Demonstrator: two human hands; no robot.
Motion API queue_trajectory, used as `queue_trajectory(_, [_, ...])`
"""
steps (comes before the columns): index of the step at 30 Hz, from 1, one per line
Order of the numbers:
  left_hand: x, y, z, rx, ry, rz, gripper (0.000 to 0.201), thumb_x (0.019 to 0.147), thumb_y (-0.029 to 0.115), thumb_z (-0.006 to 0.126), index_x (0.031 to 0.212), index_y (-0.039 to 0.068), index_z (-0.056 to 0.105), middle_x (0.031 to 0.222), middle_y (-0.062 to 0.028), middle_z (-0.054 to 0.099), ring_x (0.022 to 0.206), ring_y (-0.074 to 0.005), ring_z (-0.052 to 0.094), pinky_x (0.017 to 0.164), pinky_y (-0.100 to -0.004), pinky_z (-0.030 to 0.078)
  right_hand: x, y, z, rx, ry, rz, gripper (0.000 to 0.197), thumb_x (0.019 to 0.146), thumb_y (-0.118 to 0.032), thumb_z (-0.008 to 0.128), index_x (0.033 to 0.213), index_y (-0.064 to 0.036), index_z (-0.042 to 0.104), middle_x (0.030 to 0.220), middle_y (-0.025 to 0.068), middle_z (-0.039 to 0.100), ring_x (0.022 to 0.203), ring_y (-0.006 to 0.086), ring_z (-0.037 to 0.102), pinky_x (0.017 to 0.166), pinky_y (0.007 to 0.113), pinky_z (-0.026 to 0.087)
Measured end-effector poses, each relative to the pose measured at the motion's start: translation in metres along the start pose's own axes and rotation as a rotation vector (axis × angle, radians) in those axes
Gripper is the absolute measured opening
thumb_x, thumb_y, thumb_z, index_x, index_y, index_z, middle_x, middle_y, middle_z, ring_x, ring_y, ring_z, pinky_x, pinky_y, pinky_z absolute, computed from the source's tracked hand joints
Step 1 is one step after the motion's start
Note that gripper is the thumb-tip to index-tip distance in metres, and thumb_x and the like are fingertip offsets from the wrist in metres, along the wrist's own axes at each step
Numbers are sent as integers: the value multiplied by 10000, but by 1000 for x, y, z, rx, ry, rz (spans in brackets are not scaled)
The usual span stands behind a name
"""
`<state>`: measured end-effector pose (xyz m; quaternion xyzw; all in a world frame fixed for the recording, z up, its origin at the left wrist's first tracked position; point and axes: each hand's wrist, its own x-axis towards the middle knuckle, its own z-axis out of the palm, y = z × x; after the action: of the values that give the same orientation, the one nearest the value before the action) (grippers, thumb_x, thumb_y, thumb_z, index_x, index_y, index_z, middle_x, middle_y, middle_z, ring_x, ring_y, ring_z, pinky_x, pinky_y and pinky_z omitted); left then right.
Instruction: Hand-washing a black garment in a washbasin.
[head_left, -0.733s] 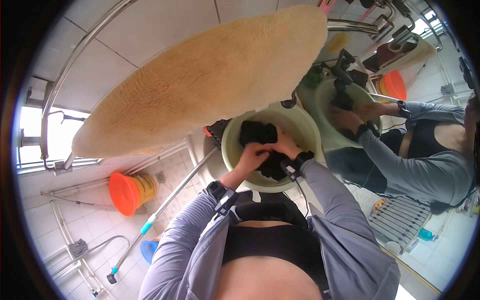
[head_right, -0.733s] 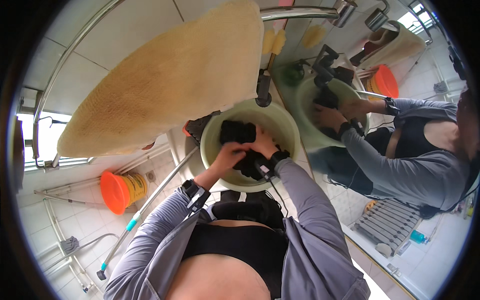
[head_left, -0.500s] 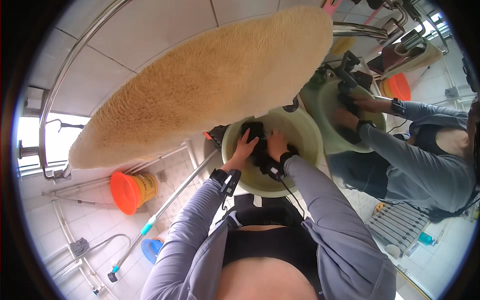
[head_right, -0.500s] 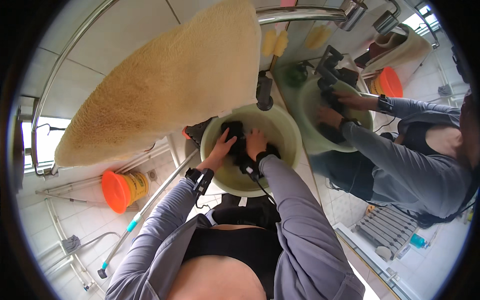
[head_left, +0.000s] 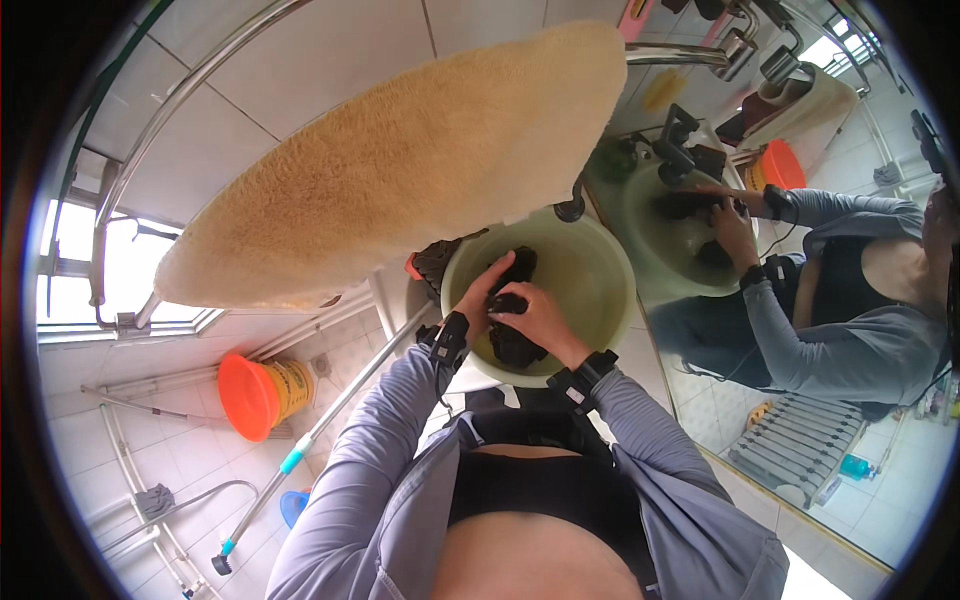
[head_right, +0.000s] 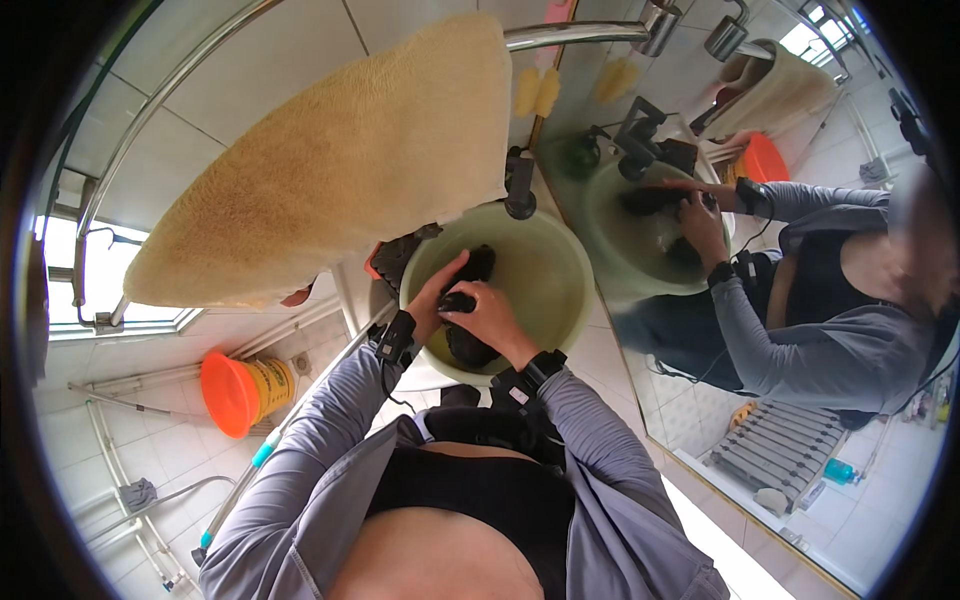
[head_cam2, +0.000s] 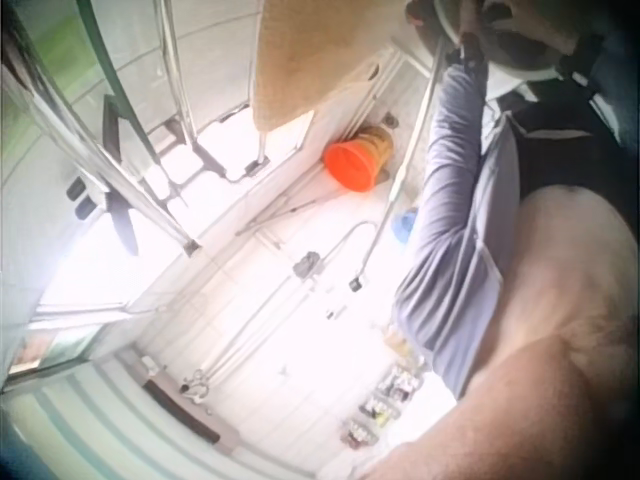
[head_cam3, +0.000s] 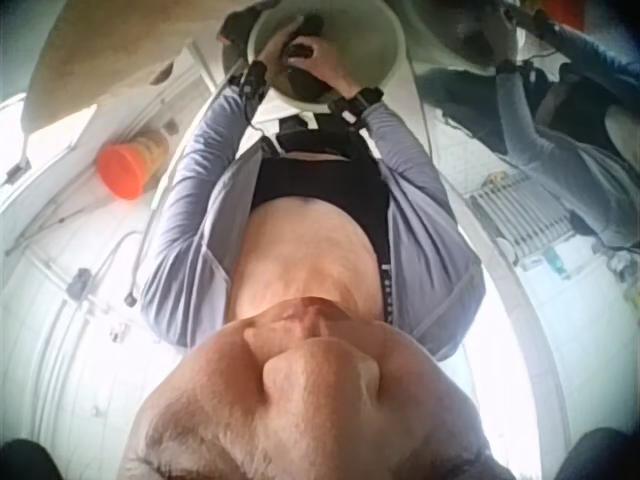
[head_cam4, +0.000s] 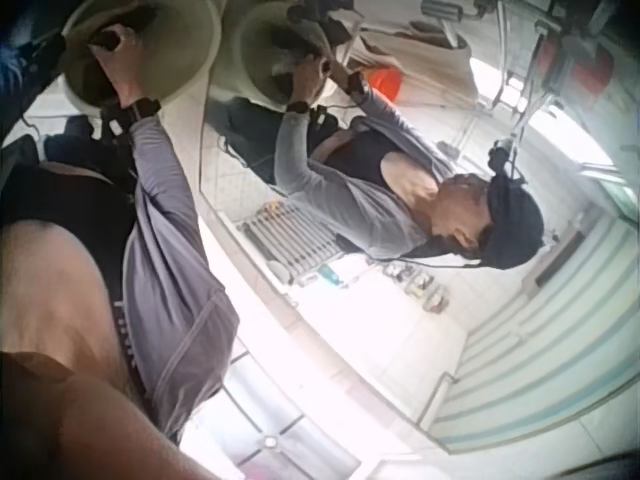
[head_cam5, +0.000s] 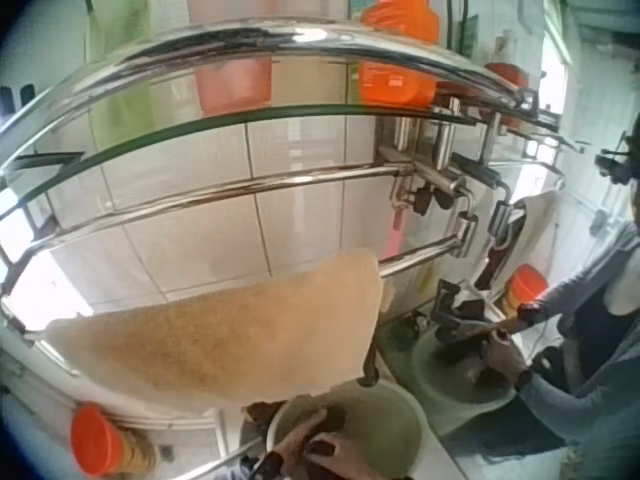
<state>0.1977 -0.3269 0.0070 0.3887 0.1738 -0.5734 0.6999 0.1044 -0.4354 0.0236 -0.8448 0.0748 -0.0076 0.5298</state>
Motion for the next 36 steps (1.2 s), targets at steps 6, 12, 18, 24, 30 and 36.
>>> queue_trajectory(6, [34,-36,-25,847,-34,924,336,824,310,599,1054,65,584,960,-105,602,833,-225,604,746,-336,489,1,21,11,-113,281,94,317,752,-239,677,969,-18,611,872,175,638,809,332,622,724,379,478])
queue_trajectory(12, [48,-36,-22,-87,202,79,307,817,204,590,1079,49,551,980,-116,580,855,-232,593,683,-372,509,9,54,-15,-88,234,327,317,780,-307,609,972,-55,616,855,192,639,814,365,614,695,411,487])
queue_trajectory(18, [20,-27,-19,65,222,376,329,790,195,643,1058,34,539,1006,-123,566,876,-237,584,696,-379,511,14,74,-69,-582,228,357,327,820,-341,548,1026,-95,611,851,210,632,805,381,607,696,433,486])
queue_trajectory(24, [50,-36,-119,582,8,274,533,805,103,545,1321,114,413,1110,-151,474,917,-294,538,727,-389,491,36,108,-36,-923,-222,346,335,762,-310,622,1047,-133,612,1008,180,619,965,346,596,797,507,455])
queue_trajectory(30, [57,-45,-83,989,456,351,728,757,236,640,1379,49,312,1266,-223,418,1140,-308,440,920,-374,400,52,93,9,-858,-300,248,620,702,-281,701,1255,-123,468,1374,171,316,1227,396,346,872,668,323])
queue_trajectory(36, [86,-40,-78,843,247,145,666,802,263,607,1362,30,332,1322,-185,407,1191,-300,423,956,-327,372,77,172,7,-985,-263,246,560,700,-271,712,1192,-106,502,1326,198,378,1040,374,521,872,466,440])
